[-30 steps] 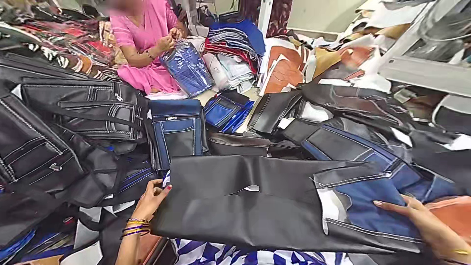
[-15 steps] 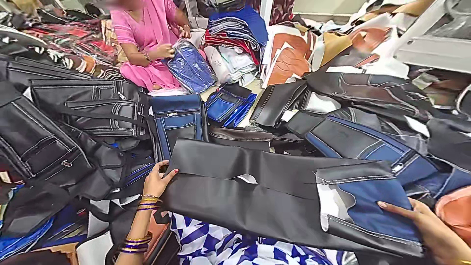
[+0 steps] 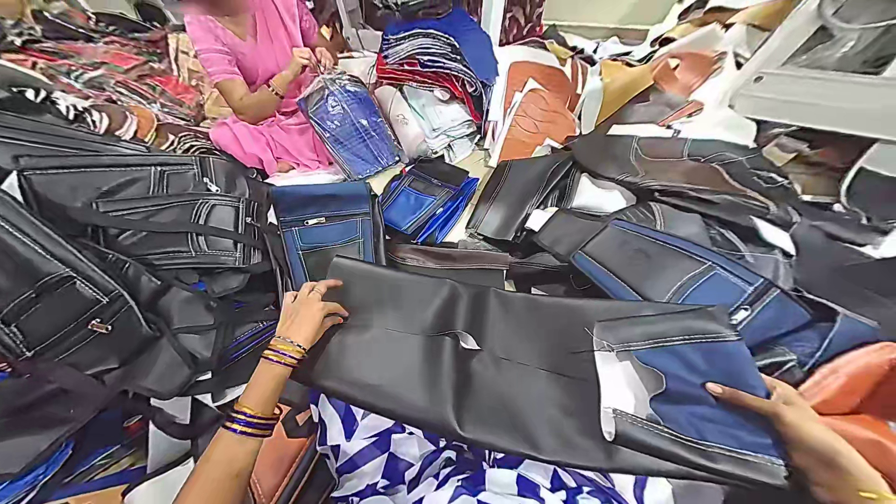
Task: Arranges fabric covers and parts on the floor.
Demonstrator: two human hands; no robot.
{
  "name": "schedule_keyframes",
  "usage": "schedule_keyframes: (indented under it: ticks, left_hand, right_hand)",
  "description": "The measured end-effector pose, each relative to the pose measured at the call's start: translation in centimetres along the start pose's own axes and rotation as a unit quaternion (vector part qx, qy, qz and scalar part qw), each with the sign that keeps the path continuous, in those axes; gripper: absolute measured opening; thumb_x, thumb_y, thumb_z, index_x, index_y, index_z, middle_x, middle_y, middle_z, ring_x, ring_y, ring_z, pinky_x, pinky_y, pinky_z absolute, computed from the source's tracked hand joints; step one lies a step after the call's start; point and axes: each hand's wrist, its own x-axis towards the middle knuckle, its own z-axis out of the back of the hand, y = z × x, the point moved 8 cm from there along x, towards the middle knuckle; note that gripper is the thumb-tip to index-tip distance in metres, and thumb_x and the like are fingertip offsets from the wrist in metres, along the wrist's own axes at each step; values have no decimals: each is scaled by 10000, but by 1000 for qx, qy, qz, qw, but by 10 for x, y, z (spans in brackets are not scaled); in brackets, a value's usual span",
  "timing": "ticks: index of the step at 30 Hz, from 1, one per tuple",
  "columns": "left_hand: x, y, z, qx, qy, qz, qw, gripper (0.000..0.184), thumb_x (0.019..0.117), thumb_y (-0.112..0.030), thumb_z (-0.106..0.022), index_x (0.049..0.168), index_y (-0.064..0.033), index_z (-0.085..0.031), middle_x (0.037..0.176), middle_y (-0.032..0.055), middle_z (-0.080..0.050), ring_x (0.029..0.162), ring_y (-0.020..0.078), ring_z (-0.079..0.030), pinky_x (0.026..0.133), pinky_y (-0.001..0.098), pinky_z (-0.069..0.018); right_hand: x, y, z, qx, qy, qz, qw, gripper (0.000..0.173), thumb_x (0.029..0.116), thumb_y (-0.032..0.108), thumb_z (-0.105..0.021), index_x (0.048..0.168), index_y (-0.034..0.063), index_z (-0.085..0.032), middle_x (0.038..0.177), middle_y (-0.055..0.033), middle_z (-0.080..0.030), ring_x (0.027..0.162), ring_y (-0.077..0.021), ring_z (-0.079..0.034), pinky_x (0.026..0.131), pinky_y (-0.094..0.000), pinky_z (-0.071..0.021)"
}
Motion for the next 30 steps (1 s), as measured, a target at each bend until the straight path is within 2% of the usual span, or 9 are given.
schedule_keyframes:
  ticks: [3,7,11,13,16,19,26,28,30]
  left_hand:
    - [-7,1,-14,15,23,-51,998,138,955,-83,-666,1006,-31,-784,1076,204,-744,1080,438,-673,978,664,-412]
    - [-36,-10,-4,-25,-46,-120,991,288,969,-136,-605,1220,-20,-685,867,166,-741,831,414,-706,919,686,-431]
    - [-71,-4,-7,32,-116,-30,992,375,941,-281,-663,1242,-60,-696,684,161,-664,645,407,-653,809,664,-451]
    - [-85,15,-12,1,-140,83,987,555,866,-354,-758,1267,12,-641,766,216,-668,729,472,-652,779,686,-454]
    - [-91,37,-20,-132,-96,251,954,863,809,-300,-856,1452,57,-405,1199,295,-643,1094,508,-618,920,694,-460]
    - [-99,51,-38,-195,18,345,918,776,923,-382,-751,1477,41,-411,1124,336,-663,1071,527,-631,956,693,-439]
    - [-51,40,-13,-161,51,220,961,341,895,-92,-766,1066,148,-595,785,262,-598,752,365,-560,780,594,-444]
    - [-31,39,-10,-159,68,198,965,353,894,-62,-758,1100,162,-578,825,289,-585,788,376,-551,797,591,-431]
    - [-19,37,-11,-150,99,200,963,544,868,-69,-794,1277,167,-526,1093,411,-609,1053,518,-606,962,660,-430]
  right_hand:
    - [1,-5,-1,4,1,3,1000,299,822,-15,-630,1103,76,-580,874,78,-692,749,36,-674,671,-164,-576]
    - [1,-8,-1,9,-2,-1,1000,288,827,-19,-628,1093,82,-582,861,90,-699,744,43,-677,665,-159,-579]
    - [7,-17,2,11,0,-6,1000,283,828,2,-638,1090,93,-581,861,92,-690,746,41,-673,666,-161,-577]
    - [8,-18,0,18,1,-7,1000,278,825,7,-640,1083,94,-581,855,91,-697,739,38,-677,662,-165,-582]
    - [5,-17,-1,25,1,-7,1000,300,808,4,-646,1086,97,-581,861,97,-704,744,41,-681,666,-164,-586]
    - [3,-8,-3,16,3,1,1000,363,787,-6,-667,1132,58,-571,901,61,-687,773,15,-675,692,-184,-580]
    - [-16,-8,-6,37,-3,3,999,362,782,-18,-718,1123,42,-614,931,20,-713,818,-33,-696,756,-238,-600]
    - [-20,-10,-7,57,-2,5,998,339,790,-30,-714,1107,48,-621,920,25,-717,814,-32,-696,760,-237,-599]
    - [-25,-15,-7,81,-8,0,997,330,790,-36,-722,1093,50,-623,909,23,-718,804,-39,-698,753,-240,-600]
